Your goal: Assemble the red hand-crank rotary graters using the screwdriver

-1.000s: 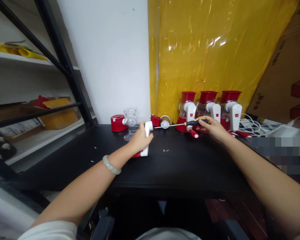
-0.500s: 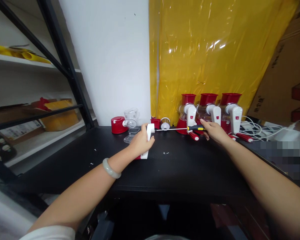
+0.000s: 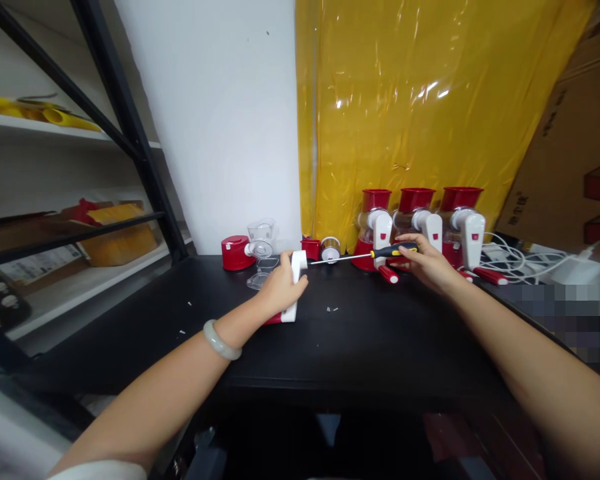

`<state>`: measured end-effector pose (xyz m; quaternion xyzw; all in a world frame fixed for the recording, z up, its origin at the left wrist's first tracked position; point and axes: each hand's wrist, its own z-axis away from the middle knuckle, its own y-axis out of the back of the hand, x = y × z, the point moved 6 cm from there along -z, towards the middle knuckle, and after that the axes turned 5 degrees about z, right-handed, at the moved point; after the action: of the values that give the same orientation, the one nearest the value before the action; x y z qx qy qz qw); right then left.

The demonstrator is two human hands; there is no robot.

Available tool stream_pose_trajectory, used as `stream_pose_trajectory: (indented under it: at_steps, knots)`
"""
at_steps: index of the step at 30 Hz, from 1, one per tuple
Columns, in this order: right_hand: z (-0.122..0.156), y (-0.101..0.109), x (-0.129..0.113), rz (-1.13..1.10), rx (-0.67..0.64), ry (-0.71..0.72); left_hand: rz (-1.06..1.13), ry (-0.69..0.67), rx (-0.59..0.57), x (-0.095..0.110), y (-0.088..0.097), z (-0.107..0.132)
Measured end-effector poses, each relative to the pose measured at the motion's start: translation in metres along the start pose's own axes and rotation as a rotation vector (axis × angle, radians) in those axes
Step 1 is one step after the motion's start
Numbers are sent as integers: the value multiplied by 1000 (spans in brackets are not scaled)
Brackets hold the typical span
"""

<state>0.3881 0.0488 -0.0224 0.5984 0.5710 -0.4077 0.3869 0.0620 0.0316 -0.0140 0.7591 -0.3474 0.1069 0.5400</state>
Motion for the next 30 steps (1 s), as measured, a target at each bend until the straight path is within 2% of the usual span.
stream_pose_trajectory:
  at_steps: [9, 18, 26, 30]
  knots:
    - [-8, 10, 14, 119, -34, -3, 19, -12, 27, -3, 0, -1]
    - [-7, 9, 11, 133, -6, -90, 29, -37, 41, -4, 0, 0]
    - [-4, 8, 4, 469, -33, -59, -11, -37, 20, 2, 2, 3]
    - [-1, 12, 1, 646, 17, -95, -15, -48, 15, 4, 2, 4]
